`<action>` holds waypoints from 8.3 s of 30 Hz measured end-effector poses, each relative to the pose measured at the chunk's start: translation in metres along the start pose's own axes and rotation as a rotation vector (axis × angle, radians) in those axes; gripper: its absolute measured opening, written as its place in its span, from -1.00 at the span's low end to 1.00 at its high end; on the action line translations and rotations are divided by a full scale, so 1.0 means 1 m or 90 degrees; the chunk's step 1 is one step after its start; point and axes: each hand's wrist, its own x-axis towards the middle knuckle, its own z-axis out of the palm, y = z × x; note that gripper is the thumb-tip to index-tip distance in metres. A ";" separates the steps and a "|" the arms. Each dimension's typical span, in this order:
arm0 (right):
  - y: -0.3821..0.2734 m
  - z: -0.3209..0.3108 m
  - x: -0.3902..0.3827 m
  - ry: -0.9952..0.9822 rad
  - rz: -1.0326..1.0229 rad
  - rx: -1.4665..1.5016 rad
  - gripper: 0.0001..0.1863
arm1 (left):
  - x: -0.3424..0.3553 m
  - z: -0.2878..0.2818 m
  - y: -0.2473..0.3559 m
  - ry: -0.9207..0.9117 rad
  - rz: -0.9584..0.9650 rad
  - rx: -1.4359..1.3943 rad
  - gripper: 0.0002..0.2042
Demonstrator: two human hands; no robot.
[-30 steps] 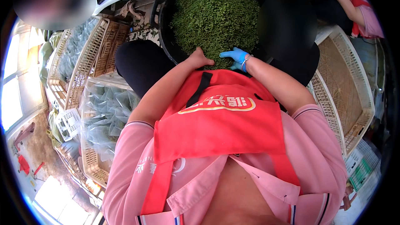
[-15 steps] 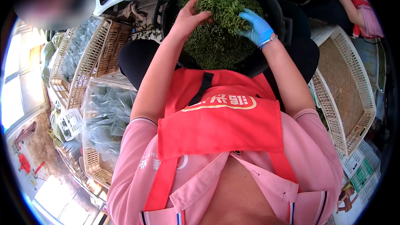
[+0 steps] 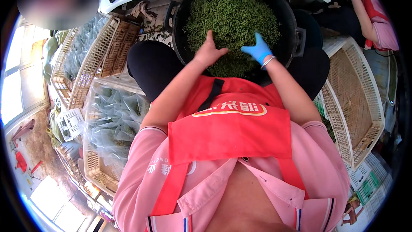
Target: The person scoops green tea leaves from a large bowl into small plastic bags, weighs each bag on a digital scale, and places the filled bags into a basket. The process is repeated continuously with other workers visible in the background.
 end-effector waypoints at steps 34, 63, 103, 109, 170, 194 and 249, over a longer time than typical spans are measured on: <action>-0.014 -0.041 -0.004 0.090 -0.050 0.311 -0.56 | 0.109 -0.032 0.053 0.183 0.544 0.459 -0.93; -0.057 0.005 -0.007 0.274 -0.666 -0.335 -0.82 | 0.027 -0.117 0.002 0.191 0.180 0.170 -0.76; -0.046 -0.015 0.000 0.218 -0.564 -0.164 -0.74 | 0.087 -0.097 -0.012 0.169 -0.012 0.090 -0.66; -0.031 -0.014 -0.011 0.119 -0.433 -0.009 -0.75 | 0.143 -0.061 -0.015 0.216 -0.056 0.191 -0.58; -0.107 0.018 -0.022 -0.078 -0.286 0.394 -0.73 | -0.016 -0.091 0.095 0.186 0.454 0.218 -0.82; -0.003 0.023 0.015 0.303 -0.347 -0.168 0.25 | -0.054 -0.145 0.033 0.486 0.058 0.082 -0.89; -0.125 0.054 0.026 -0.059 -0.368 0.115 -0.88 | -0.061 -0.193 0.009 0.606 0.201 -0.561 -0.93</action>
